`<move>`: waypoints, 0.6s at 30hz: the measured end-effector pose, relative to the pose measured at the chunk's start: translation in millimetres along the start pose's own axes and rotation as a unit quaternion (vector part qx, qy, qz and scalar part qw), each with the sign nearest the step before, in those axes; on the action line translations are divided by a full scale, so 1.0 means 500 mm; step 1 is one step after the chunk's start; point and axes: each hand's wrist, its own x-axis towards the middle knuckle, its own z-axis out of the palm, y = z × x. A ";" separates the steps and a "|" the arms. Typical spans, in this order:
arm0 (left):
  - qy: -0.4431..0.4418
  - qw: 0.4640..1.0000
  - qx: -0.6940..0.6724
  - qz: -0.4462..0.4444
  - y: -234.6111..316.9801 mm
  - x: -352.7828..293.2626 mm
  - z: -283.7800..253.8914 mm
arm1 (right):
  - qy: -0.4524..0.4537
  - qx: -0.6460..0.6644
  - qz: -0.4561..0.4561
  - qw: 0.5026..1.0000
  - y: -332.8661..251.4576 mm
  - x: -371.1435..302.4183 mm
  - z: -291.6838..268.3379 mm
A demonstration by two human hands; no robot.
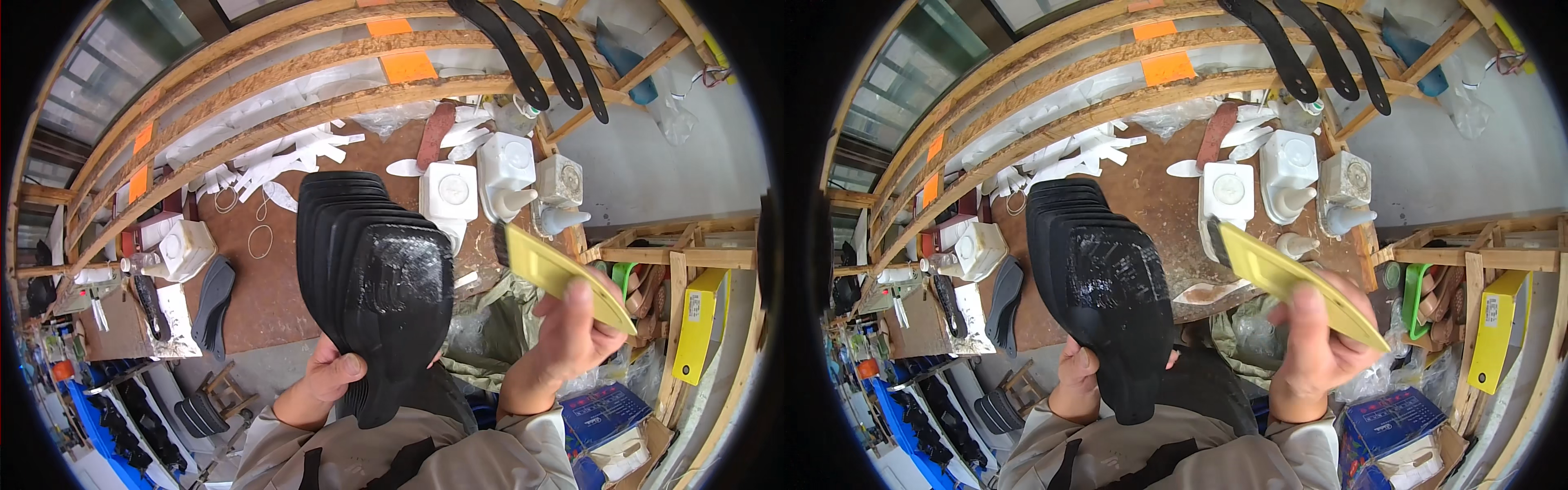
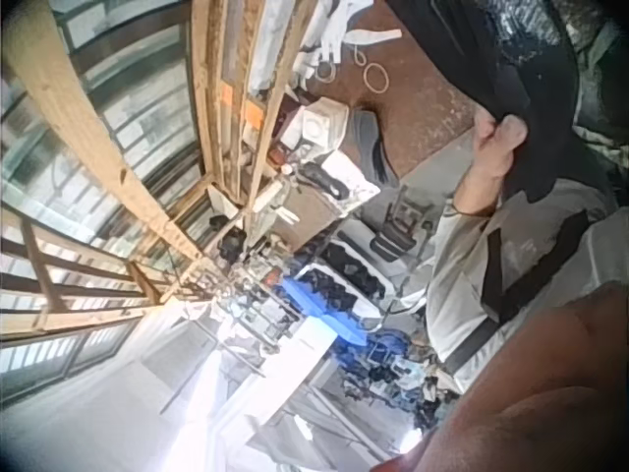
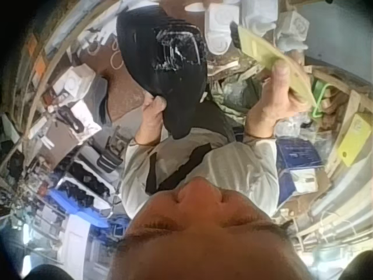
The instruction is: Applying adhesive to the bottom of shoe outsoles with a brush and placing them on a rack.
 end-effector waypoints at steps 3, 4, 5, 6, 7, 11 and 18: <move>0.048 0.995 0.070 0.061 -0.009 -0.014 -0.015 | -0.232 -0.026 -0.221 0.947 0.005 -0.024 -0.007; 0.061 0.993 0.069 0.075 -0.011 -0.017 -0.014 | -0.306 -0.033 -0.289 0.907 0.014 -0.035 -0.012; 0.074 0.991 0.068 0.090 -0.013 -0.018 -0.013 | -0.303 -0.045 -0.233 0.923 0.043 -0.038 -0.031; 0.083 0.989 0.064 0.106 -0.013 -0.016 -0.009 | -0.192 -0.053 -0.166 0.966 0.043 -0.035 -0.027; 0.088 0.988 0.066 0.105 -0.012 -0.019 -0.009 | -0.078 -0.060 -0.096 0.990 0.039 -0.032 -0.023; 0.046 0.991 0.079 0.094 -0.024 -0.030 -0.054 | -0.251 0.084 -0.241 0.934 0.061 -0.062 -0.043; 0.056 0.998 0.032 0.020 0.006 -0.012 -0.006 | -0.116 0.092 -0.092 0.985 0.007 0.020 0.007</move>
